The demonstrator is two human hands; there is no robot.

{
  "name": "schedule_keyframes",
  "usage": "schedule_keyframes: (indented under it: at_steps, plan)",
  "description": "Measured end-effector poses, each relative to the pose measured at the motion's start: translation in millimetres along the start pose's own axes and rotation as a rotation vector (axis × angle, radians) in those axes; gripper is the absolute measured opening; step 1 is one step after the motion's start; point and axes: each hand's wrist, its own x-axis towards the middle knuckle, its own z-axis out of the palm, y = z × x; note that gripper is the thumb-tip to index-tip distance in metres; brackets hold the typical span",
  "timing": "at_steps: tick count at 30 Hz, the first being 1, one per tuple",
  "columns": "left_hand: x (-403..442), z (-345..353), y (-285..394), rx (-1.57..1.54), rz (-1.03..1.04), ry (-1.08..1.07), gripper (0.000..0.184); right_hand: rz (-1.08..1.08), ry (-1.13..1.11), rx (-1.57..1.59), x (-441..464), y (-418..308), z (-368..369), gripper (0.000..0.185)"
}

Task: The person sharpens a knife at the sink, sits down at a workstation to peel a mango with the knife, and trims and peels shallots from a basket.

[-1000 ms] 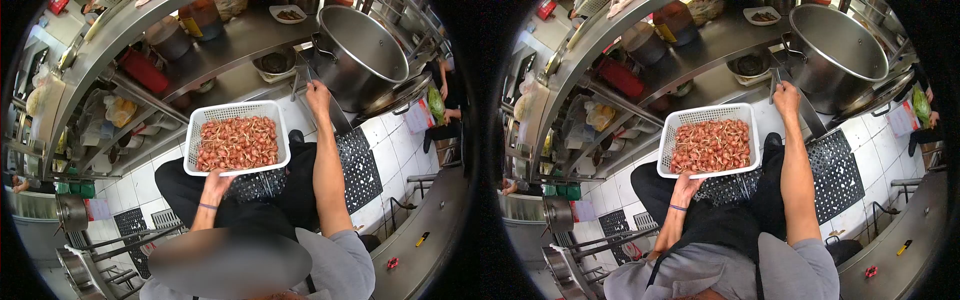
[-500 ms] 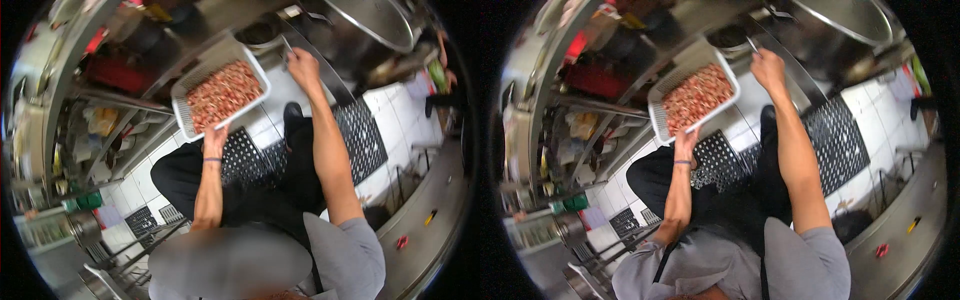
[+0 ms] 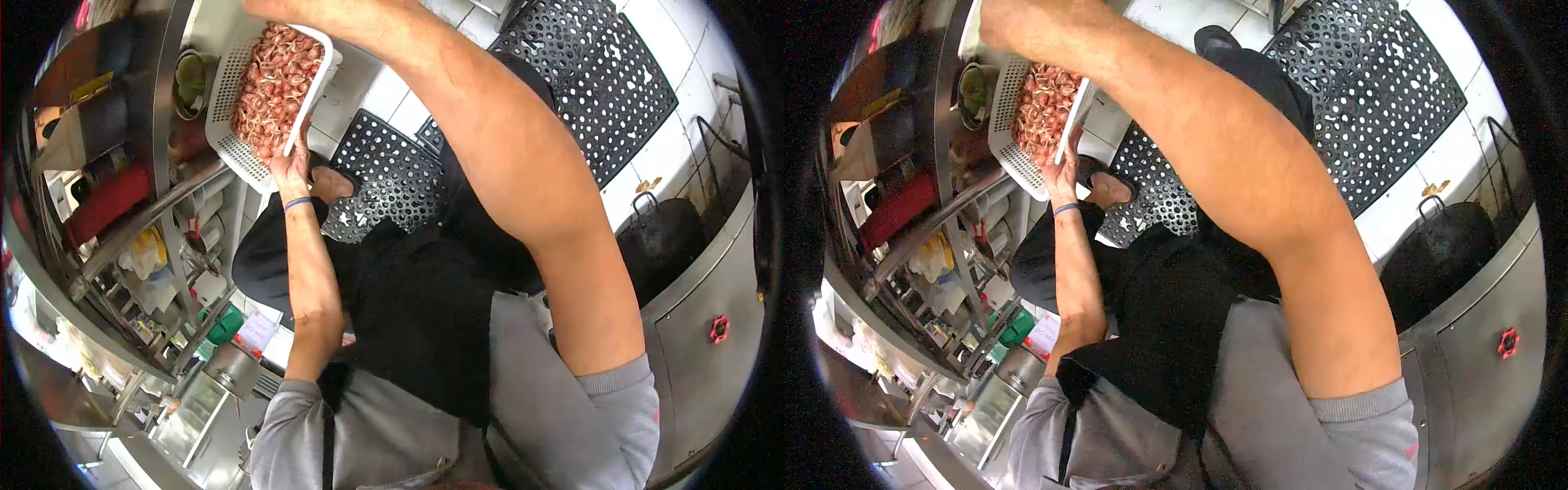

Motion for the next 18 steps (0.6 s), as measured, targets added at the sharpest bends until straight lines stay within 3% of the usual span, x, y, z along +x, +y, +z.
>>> schedule_keyframes:
  at_steps: [6,9,13,15,17,18]
  plan:
    - [22.3,11.8,19.6,-0.030,0.046,0.059,0.063,-0.002,0.045,-0.031,6.6,10.2,-1.4,0.017]
    - [34.0,9.7,23.3,0.008,0.049,0.002,0.063,0.056,-0.045,0.072,-1.4,5.3,-20.2,0.015]
    - [56.4,-4.9,58.0,0.067,0.014,-0.068,0.055,-0.090,-0.021,-0.231,16.6,16.7,3.8,0.009]
    - [62.3,-0.1,43.8,0.134,0.126,-0.111,0.048,-0.110,-0.125,-0.479,25.4,26.7,21.5,0.008]
    - [80.5,-10.6,58.1,0.101,0.143,-0.074,0.046,-0.418,0.254,-0.150,19.8,37.7,31.0,0.014]
    - [87.8,-16.7,57.9,0.153,0.245,-0.103,0.046,-0.344,0.169,-0.218,17.1,30.0,29.3,0.016]
